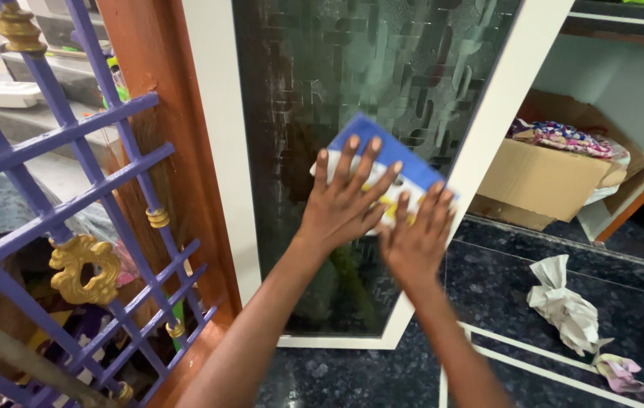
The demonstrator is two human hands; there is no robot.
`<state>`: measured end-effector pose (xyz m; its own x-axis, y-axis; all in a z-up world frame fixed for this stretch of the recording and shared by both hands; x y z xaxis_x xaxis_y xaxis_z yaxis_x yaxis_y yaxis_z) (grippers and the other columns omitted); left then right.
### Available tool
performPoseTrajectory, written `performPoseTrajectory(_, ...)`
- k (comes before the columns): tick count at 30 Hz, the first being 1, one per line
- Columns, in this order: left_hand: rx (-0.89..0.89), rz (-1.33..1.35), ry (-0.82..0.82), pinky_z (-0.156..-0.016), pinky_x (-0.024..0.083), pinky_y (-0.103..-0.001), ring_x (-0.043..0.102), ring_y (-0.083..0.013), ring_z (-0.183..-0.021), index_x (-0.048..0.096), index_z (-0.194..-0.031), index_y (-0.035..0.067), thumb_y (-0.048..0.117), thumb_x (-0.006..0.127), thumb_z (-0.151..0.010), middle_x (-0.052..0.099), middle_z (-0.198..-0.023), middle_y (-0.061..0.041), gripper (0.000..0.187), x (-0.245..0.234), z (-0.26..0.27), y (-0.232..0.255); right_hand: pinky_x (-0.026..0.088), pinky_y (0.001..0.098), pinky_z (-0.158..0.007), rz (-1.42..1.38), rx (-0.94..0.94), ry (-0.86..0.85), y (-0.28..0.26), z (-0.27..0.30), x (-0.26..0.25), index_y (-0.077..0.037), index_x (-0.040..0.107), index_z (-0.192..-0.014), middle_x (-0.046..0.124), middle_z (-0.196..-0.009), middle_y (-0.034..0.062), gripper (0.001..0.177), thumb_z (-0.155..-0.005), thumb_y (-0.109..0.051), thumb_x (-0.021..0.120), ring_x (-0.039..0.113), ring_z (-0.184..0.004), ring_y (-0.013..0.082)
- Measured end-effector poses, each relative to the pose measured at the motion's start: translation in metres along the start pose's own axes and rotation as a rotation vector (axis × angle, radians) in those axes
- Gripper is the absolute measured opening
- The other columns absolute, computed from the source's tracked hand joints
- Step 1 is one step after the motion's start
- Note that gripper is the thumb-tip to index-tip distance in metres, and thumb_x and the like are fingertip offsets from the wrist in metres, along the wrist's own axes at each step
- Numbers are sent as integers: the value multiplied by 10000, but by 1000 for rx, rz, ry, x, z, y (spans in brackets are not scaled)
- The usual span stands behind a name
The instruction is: The person uses a blue and white rectangular packet to wipe a vertical glass surface. They move the packet in repetitive vertical and circular motions across the glass, applying pressure with both hands. The task continues throughout the clip without a visible change in the cleaning tool or the final state of the glass.
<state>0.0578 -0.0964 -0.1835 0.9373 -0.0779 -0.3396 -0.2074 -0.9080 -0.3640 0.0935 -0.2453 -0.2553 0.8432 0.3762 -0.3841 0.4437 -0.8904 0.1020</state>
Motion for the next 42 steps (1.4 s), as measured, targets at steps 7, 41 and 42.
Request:
performPoseTrajectory(7, 228, -14, -99, -1294, 29, -593, 167, -332, -1616, 374, -1647, 290, 524, 542, -1069, 236, -1739, -99, 645, 8, 54, 10, 213, 699, -1178, -109, 165, -193, -60, 71, -5, -36, 395, -1522, 198, -1567, 452, 742, -934, -396, 667, 193, -1481, 612)
performPoseTrajectory(41, -222, -33, 60, -1324, 91, -592, 98, -303, -1627, 232, -1667, 388, 571, 417, -1166, 104, -1741, -31, 564, -37, -50, -95, 334, 669, -1122, -49, -48, 49, -156, -35, -22, -232, 735, -1270, 441, -1537, 197, 373, -903, -299, 745, 435, -1379, 429)
performPoseTrajectory(42, -218, -61, 84, -1328, 94, -577, 86, -304, -1639, 221, -1683, 389, 567, 419, -1191, 89, -1753, -32, 559, -43, -60, -101, 331, 672, -1115, -47, -43, 82, -156, -46, -26, -218, 735, -1303, 435, -1540, 202, 397, -919, -313, 751, 429, -1376, 428)
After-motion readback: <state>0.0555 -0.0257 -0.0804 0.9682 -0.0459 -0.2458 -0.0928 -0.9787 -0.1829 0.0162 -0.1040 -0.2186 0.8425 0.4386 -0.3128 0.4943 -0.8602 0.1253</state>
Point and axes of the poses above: each hand's wrist, its own z-axis away from the middle knuckle, its own x-axis out of the palm, y = z × x, the point moved 5 cm from there along -z, towards the middle knuckle
